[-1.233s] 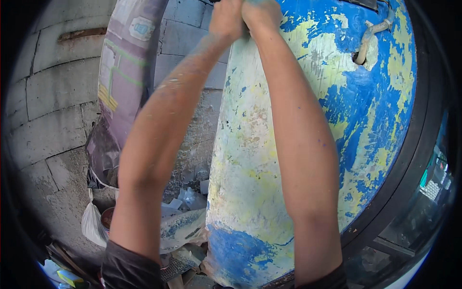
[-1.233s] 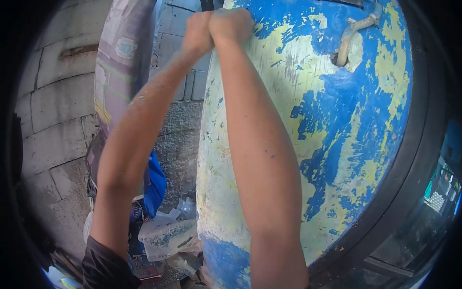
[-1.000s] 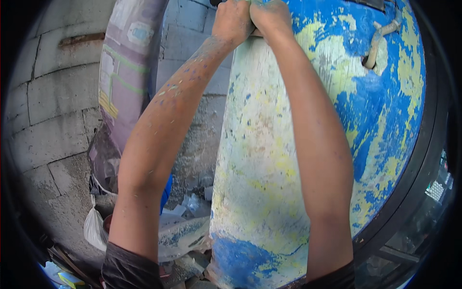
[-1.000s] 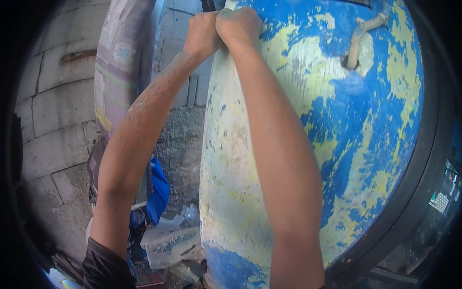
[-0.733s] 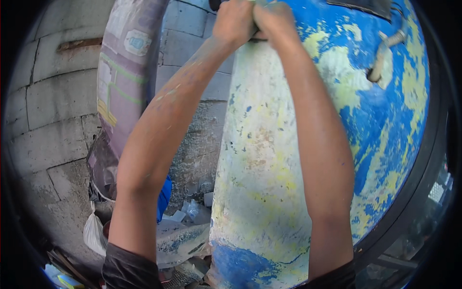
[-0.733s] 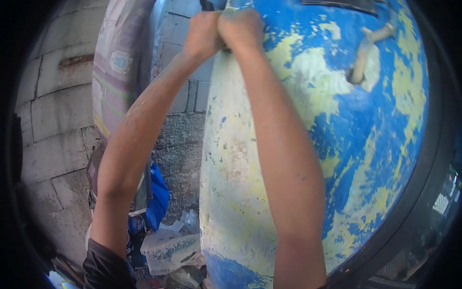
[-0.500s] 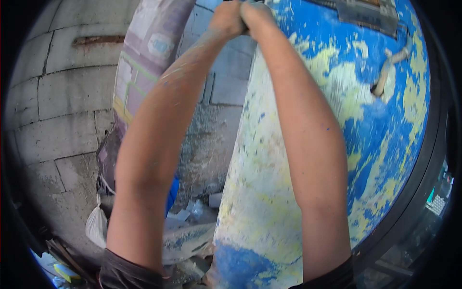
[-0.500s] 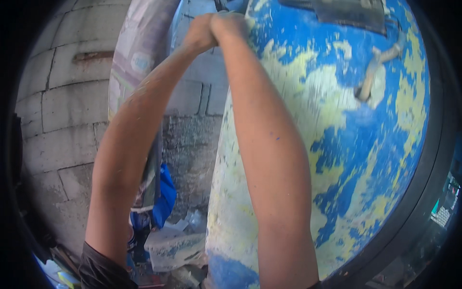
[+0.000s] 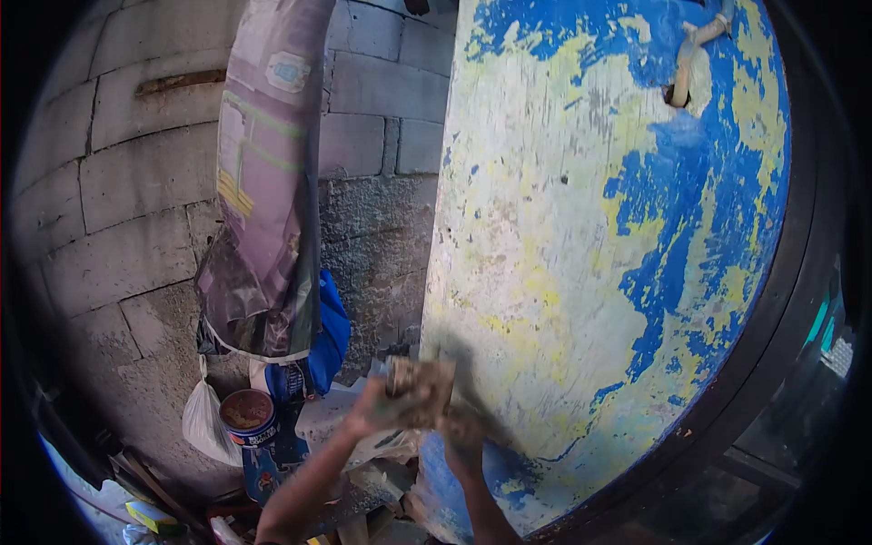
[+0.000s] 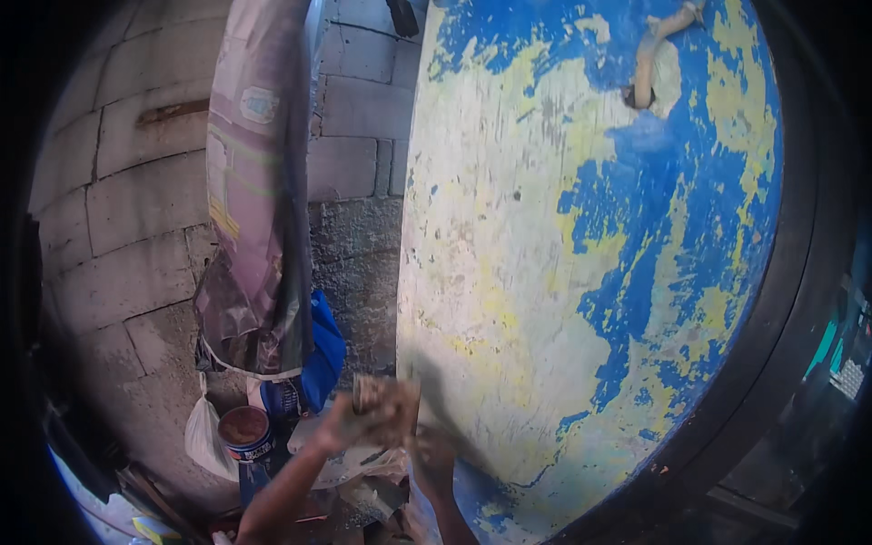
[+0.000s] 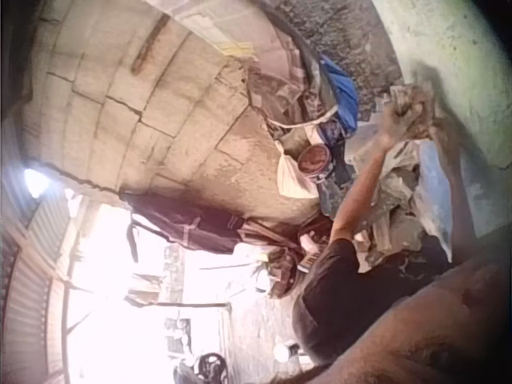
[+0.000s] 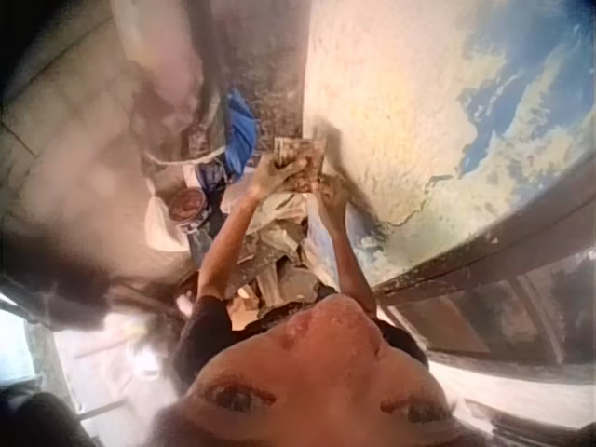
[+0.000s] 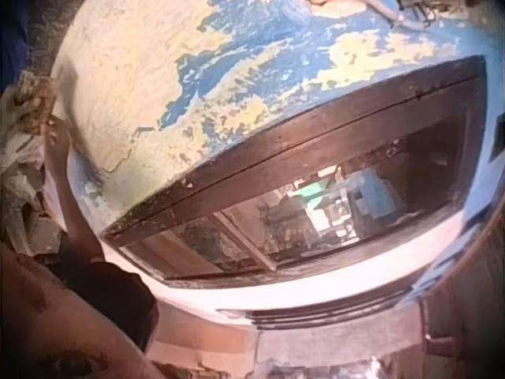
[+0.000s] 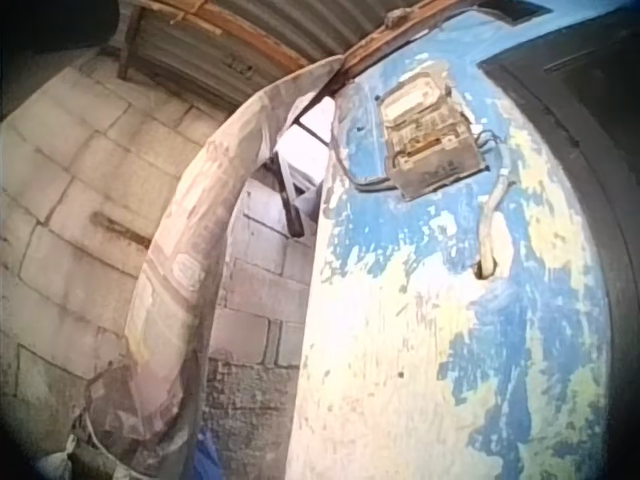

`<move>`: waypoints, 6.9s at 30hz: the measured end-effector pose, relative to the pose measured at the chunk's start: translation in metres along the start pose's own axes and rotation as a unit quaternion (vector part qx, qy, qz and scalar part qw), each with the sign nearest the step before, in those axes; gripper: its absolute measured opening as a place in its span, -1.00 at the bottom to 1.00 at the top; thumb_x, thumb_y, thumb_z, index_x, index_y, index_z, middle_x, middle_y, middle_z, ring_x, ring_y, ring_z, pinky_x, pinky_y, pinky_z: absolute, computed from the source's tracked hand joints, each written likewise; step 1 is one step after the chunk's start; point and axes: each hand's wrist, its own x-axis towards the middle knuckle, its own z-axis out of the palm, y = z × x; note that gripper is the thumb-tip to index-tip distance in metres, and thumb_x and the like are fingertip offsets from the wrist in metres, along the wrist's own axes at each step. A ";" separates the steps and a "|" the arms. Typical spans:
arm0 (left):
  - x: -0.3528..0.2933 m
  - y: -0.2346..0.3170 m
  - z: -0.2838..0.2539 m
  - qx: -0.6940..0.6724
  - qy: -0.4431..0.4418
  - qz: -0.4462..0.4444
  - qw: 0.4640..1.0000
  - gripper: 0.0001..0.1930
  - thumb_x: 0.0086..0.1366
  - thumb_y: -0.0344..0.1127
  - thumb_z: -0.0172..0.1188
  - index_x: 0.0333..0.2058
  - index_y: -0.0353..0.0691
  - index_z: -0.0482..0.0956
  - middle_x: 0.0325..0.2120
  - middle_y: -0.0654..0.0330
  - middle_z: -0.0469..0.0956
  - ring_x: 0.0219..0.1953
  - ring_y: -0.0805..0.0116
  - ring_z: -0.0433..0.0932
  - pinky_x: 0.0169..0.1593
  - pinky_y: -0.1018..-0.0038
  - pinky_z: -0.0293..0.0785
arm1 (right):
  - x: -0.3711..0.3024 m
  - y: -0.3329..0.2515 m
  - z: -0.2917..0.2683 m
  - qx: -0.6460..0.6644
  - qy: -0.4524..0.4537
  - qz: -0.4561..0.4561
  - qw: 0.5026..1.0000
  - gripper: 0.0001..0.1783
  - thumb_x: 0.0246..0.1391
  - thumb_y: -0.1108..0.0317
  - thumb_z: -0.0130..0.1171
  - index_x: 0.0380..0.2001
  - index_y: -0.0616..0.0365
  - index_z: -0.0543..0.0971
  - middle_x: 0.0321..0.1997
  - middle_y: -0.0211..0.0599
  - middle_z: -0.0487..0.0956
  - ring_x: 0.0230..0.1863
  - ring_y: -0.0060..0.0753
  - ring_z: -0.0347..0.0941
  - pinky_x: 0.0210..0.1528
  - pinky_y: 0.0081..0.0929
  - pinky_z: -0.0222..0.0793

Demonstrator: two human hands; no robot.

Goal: The person sands a textured, painted wall using a rectangular sanding block, moving it in circular and linear motions across the surface.

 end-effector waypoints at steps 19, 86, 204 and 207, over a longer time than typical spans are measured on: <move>-0.086 -0.107 0.027 -0.230 0.197 -0.185 0.935 -0.68 0.21 -0.30 0.18 -0.13 -0.41 0.46 -0.29 0.12 0.54 -0.27 0.36 0.55 -0.16 0.44 0.52 | -0.060 0.023 0.020 0.084 -0.204 0.214 0.952 -0.30 0.15 -0.05 0.02 0.24 0.07 0.15 0.23 -0.11 0.26 0.20 -0.15 0.23 0.17 -0.16 0.23; -0.228 -0.153 0.151 -0.174 0.105 -0.380 0.902 -0.45 0.15 -0.12 0.26 -0.02 -0.39 0.35 -0.15 0.06 0.47 -0.08 0.37 0.42 -0.03 0.41 0.37 | -0.156 0.113 -0.081 -0.105 -0.332 0.291 0.891 -0.66 0.16 0.19 0.05 -0.31 0.33 0.52 -0.40 -0.43 0.51 -0.35 -0.67 0.30 -0.28 -0.60 0.24; -0.263 -0.499 -0.006 0.534 -0.005 -0.137 0.834 -0.39 0.20 -0.13 0.13 0.18 -0.18 0.17 0.11 -0.05 0.24 0.13 -0.02 0.23 0.19 0.20 0.18 | -0.215 0.189 -0.131 -0.345 -0.189 0.318 0.862 -0.69 0.10 0.24 0.07 -0.52 0.32 0.48 -0.66 -0.20 0.41 -0.58 -0.47 0.30 -0.46 -0.46 0.22; -0.264 -0.501 -0.010 0.528 -0.013 -0.154 0.835 -0.40 0.19 -0.14 0.13 0.17 -0.18 0.18 0.10 -0.04 0.26 0.12 -0.03 0.25 0.18 0.20 0.20 | -0.216 0.202 -0.113 -0.302 -0.133 0.346 0.878 -0.65 0.10 0.23 0.07 -0.60 0.32 0.42 -0.72 -0.31 0.28 -0.60 -0.52 0.19 -0.49 -0.40 0.14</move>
